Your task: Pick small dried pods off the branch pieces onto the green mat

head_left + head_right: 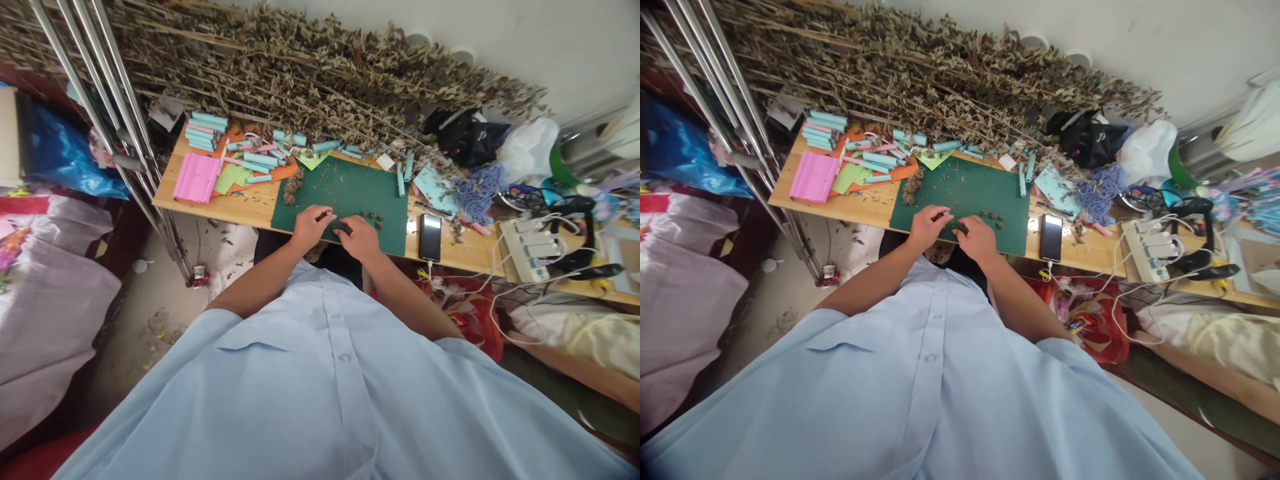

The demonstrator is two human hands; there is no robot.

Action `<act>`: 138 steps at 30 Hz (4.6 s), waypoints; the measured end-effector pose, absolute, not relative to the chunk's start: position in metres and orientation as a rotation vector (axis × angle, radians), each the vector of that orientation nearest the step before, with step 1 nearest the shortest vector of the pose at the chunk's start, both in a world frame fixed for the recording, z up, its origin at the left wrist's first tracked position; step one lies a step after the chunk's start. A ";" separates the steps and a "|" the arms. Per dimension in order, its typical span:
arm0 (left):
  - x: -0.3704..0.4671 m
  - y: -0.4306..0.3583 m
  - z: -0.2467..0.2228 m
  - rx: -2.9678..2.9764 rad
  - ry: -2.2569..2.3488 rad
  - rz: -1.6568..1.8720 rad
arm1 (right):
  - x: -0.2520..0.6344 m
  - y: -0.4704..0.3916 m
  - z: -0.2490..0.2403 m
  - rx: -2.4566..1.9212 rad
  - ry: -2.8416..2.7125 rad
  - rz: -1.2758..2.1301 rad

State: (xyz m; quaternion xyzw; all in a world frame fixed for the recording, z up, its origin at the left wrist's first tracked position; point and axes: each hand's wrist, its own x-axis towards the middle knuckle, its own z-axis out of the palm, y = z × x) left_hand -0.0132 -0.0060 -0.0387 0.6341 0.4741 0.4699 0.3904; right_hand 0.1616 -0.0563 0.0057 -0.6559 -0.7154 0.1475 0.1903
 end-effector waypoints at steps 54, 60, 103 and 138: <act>-0.017 -0.008 -0.033 1.890 1.084 1.000 | 0.151 -0.043 0.025 -1.636 -1.692 0.645; -0.016 -0.007 -0.039 1.900 1.064 1.028 | 0.150 -0.046 0.026 -1.594 -1.703 0.609; -0.026 -0.012 -0.030 1.887 0.874 1.068 | 0.156 -0.037 0.062 -1.607 -2.229 0.496; -0.023 -0.009 -0.038 1.857 0.786 1.156 | 0.157 -0.023 0.063 -1.737 -1.928 0.835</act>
